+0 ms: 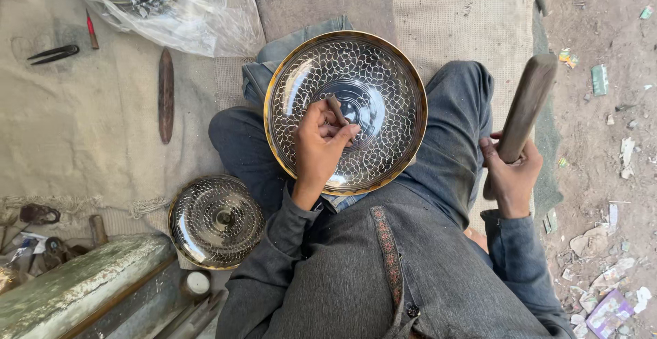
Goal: The person sits on the ground with a decorated brass tray on their lap, holds a small punch against the tray's surface with one hand, and strikes the punch with a wooden mallet held in the other hand, working around the tray's center to shape the pattern. Other finished trays and hand tools lie on the cloth beside them.
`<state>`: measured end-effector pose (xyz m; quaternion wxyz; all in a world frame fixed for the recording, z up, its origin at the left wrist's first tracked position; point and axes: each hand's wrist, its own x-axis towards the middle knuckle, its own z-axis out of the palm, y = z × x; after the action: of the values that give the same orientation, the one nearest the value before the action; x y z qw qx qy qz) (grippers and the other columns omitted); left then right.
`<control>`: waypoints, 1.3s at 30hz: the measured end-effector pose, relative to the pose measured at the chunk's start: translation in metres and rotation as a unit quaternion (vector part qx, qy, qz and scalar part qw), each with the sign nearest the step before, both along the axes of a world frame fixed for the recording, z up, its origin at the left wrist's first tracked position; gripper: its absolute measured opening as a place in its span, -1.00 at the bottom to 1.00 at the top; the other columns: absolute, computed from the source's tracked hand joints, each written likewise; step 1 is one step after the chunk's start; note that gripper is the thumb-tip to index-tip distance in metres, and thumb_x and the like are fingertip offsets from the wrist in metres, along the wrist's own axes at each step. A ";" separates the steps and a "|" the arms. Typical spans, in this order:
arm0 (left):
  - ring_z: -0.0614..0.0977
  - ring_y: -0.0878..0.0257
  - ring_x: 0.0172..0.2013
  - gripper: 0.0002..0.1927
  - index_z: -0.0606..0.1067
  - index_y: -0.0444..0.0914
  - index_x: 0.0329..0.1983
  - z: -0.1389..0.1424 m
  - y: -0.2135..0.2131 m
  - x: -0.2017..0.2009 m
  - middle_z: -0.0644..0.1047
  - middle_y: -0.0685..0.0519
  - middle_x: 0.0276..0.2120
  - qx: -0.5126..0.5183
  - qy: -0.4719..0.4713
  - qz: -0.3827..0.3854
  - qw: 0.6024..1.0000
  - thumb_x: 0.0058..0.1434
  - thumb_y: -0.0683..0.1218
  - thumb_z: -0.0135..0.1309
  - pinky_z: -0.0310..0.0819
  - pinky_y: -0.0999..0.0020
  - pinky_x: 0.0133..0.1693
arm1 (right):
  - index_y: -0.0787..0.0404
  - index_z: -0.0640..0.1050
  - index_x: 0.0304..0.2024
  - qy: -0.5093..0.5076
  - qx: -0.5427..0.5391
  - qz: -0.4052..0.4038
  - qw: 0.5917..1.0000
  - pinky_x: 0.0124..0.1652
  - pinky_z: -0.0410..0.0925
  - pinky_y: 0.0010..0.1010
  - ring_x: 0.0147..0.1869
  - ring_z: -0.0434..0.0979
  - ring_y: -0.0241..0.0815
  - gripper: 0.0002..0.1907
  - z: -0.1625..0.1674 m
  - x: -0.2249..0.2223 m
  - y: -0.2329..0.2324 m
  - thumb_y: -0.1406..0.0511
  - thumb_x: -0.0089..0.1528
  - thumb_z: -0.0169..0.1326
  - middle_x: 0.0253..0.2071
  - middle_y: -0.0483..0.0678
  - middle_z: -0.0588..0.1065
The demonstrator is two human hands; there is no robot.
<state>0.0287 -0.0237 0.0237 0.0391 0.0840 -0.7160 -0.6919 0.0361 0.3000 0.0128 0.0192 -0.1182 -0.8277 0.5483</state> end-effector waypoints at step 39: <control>0.73 0.30 -0.26 -0.60 0.40 -0.30 0.17 -0.022 0.027 0.017 0.64 0.03 -0.26 -0.142 0.036 0.071 0.987 0.29 -0.25 0.20 0.70 0.48 -0.27 | -0.05 0.37 0.44 0.162 0.418 0.375 0.812 -0.34 0.46 -0.24 -0.39 0.54 -0.09 -0.14 0.128 -0.076 -0.058 0.24 0.10 0.38 -0.30 -0.02 0.49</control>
<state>0.0457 0.0033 0.0017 0.1254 0.1032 -0.7972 -0.5814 -0.0401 0.2422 0.1410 -0.0063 0.3109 -0.9421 0.1253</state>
